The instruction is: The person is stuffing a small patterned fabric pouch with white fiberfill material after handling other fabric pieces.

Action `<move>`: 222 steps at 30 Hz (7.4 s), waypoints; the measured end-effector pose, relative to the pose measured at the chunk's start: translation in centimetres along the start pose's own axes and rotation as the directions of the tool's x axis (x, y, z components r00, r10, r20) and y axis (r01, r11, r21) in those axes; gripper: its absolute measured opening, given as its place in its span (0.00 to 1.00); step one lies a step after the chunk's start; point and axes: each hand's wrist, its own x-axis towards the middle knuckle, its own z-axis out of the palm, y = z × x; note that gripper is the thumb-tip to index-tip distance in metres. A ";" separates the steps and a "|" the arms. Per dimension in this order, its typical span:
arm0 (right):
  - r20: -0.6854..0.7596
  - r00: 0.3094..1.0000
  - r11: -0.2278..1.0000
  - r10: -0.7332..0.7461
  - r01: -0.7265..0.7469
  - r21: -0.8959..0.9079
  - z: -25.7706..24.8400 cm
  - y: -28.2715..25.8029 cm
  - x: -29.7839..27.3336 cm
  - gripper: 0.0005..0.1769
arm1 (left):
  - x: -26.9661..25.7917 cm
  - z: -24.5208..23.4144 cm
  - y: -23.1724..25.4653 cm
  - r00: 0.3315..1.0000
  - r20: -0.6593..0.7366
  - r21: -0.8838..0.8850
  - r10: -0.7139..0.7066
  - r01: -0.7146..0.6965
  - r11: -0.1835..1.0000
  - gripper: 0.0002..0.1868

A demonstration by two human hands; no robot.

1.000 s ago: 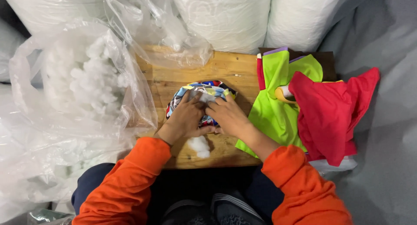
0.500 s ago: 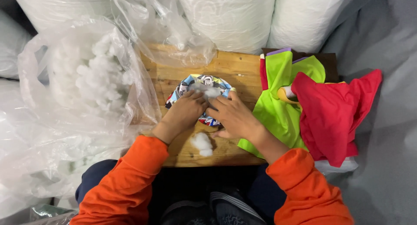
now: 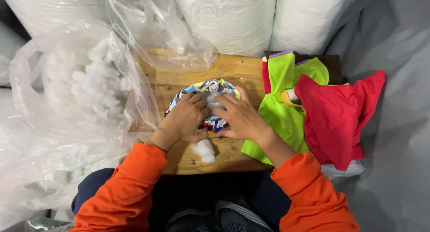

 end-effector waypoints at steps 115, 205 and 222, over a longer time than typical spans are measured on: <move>0.308 0.922 0.965 0.237 -0.185 -0.188 4.7 0.8 -0.2 0.29 | -0.4 3.2 -1.1 0.949 0.288 0.016 -0.127 0.128 0.992 0.31; -0.555 0.760 0.805 0.338 0.072 0.589 2.2 -11.8 18.5 0.13 | -4.5 -10.7 -10.0 0.403 -0.539 -0.419 -0.740 0.634 0.650 0.05; 0.029 0.872 0.426 0.488 -0.267 0.864 7.8 -15.2 31.1 0.09 | -10.8 -13.2 -10.8 0.249 -0.048 -0.243 -0.967 0.936 0.253 0.37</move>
